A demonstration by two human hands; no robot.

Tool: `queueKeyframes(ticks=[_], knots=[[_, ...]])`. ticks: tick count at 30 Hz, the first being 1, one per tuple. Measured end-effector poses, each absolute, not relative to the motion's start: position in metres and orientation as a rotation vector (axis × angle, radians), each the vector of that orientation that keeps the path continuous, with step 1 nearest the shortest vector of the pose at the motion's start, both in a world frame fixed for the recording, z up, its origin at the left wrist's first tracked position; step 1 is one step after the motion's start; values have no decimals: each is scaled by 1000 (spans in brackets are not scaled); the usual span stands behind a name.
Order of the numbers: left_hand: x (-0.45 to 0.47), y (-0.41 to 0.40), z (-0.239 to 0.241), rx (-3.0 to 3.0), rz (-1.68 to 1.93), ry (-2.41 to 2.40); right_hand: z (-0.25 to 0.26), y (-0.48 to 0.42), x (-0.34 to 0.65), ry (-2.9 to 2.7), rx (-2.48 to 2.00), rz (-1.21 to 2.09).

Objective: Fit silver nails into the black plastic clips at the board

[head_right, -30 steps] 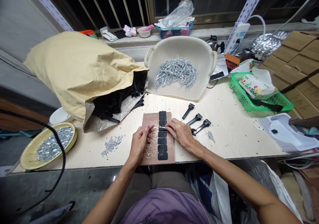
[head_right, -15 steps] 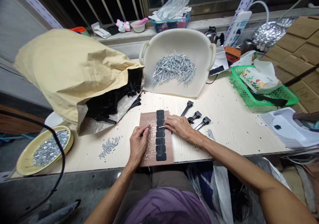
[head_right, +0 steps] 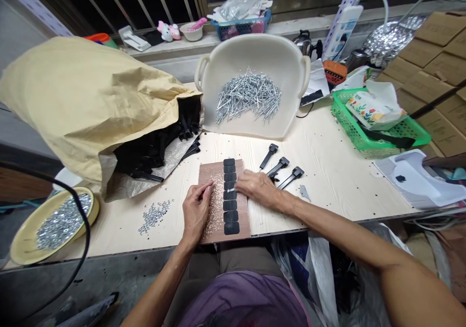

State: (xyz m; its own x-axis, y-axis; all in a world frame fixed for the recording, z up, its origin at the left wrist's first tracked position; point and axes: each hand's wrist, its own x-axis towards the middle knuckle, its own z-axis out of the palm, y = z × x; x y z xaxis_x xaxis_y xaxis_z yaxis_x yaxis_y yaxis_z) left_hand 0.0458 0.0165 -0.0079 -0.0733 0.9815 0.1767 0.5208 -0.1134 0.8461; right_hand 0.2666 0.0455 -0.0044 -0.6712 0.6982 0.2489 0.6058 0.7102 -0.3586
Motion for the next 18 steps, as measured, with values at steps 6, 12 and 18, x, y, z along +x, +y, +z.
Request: queueKeyframes(ticks=[6, 12, 18], knots=[[46, 17, -7, 1650, 1107, 1628, -3, 51, 265, -2510, -1029, 276], [47, 16, -7, 1646, 1103, 1640, -16, 39, 262, -2667, -711, 211], [47, 16, -6, 1624, 1106, 1641, -8, 59, 266, -2510, -987, 201]])
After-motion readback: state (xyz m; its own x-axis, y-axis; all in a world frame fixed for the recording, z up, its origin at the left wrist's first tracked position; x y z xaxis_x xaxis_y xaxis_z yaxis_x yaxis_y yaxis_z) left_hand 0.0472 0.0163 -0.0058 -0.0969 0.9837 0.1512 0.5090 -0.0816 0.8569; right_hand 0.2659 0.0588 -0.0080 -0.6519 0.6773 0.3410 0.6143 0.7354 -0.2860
